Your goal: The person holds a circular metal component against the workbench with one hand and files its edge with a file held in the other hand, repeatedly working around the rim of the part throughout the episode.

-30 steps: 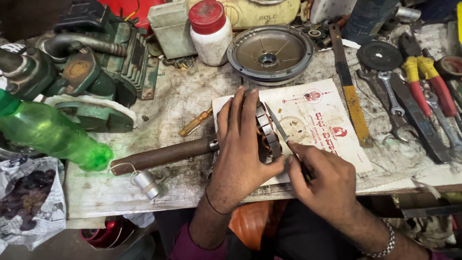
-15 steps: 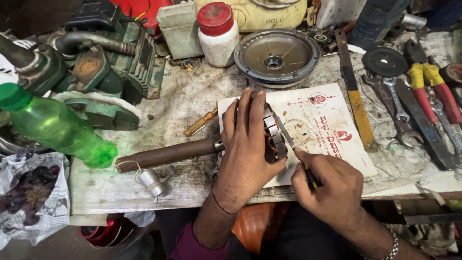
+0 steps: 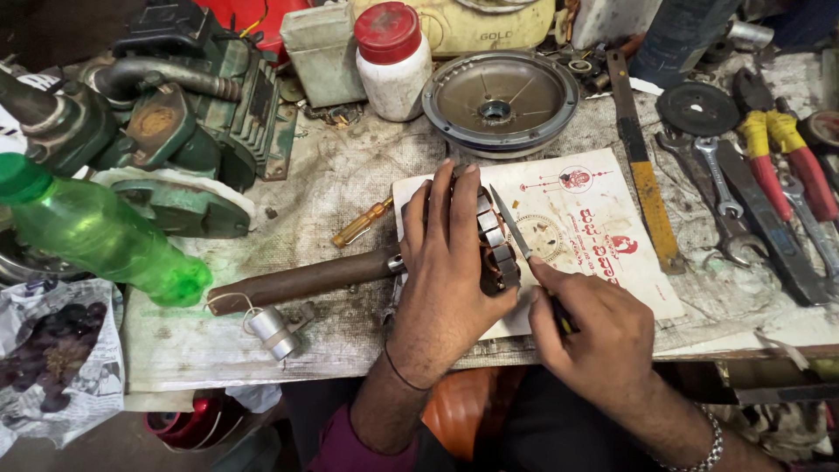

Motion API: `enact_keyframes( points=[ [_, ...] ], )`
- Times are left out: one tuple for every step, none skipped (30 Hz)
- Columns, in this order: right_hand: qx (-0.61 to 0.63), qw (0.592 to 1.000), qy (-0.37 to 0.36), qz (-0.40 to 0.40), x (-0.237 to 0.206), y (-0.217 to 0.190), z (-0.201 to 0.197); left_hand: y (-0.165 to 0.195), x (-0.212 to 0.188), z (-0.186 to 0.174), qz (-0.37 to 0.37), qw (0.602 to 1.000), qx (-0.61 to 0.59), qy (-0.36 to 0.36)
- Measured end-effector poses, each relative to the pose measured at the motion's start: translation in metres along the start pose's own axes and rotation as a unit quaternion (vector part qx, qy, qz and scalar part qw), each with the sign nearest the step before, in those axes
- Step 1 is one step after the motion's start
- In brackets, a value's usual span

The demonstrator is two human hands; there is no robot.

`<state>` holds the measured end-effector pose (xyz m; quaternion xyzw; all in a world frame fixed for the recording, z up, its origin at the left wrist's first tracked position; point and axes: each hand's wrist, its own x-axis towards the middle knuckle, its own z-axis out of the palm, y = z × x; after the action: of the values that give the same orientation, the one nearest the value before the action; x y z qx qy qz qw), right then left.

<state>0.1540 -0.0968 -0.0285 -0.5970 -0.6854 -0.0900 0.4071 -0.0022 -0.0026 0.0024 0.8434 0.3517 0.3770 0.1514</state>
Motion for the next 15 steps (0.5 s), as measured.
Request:
enact_keyframes(
  points=[
    [0.000,1.000,0.005,0.000,-0.0004,0.0004,-0.0002,-0.0001,-0.0005,-0.0002,-0.002,1.000,-0.002,-0.001],
    [-0.001,1.000,0.010,-0.001,-0.0005,0.0007,-0.0008,0.0000,-0.0011,-0.0005,-0.004,1.000,-0.005,-0.003],
    [-0.002,1.000,0.016,-0.002,-0.0007,0.0010,-0.0009,-0.0002,-0.0009,-0.0005,-0.005,1.000,-0.008,-0.003],
    [-0.001,1.000,0.014,-0.007,-0.0006,0.0012,-0.0013,-0.0003,-0.0003,-0.0003,-0.003,1.000,-0.007,0.001],
    [0.000,1.000,0.012,-0.011,-0.0004,0.0012,-0.0014,-0.0001,-0.0004,-0.0002,-0.002,1.000,-0.007,0.004],
    [0.001,1.000,0.008,-0.015,-0.0002,0.0012,-0.0016,0.0004,-0.0008,-0.0002,-0.002,1.000,-0.007,0.007],
    [-0.004,1.000,-0.001,-0.010,0.0002,0.0009,-0.0018,0.0006,-0.0008,-0.0001,-0.001,1.000,-0.009,0.006],
    [-0.008,1.000,-0.010,-0.005,0.0006,0.0007,-0.0017,0.0004,-0.0003,-0.0002,0.000,1.000,-0.009,0.006],
    [-0.012,1.000,-0.019,0.001,0.0011,0.0002,-0.0020,0.0005,-0.0006,-0.0005,0.000,1.000,-0.010,0.005],
    [-0.004,1.000,-0.008,-0.009,0.0016,-0.0001,-0.0023,0.0006,-0.0007,-0.0007,-0.003,1.000,-0.007,0.003],
    [0.003,1.000,0.003,-0.020,0.0019,-0.0006,-0.0026,0.0006,-0.0010,-0.0010,-0.006,1.000,-0.005,0.000],
    [0.009,0.999,0.013,-0.030,0.0025,-0.0009,-0.0031,0.0009,-0.0008,-0.0008,-0.008,1.000,-0.003,-0.002],
    [0.004,1.000,0.010,-0.026,0.0028,-0.0013,-0.0032,0.0007,-0.0003,-0.0007,-0.007,1.000,-0.003,0.000],
    [0.000,1.000,0.005,-0.023,0.0033,-0.0018,-0.0032,0.0006,0.0001,-0.0007,-0.006,1.000,-0.003,0.002],
    [-0.004,1.000,0.000,-0.018,0.0035,-0.0021,-0.0033,0.0007,-0.0002,-0.0007,-0.007,1.000,-0.003,0.002]
  ],
)
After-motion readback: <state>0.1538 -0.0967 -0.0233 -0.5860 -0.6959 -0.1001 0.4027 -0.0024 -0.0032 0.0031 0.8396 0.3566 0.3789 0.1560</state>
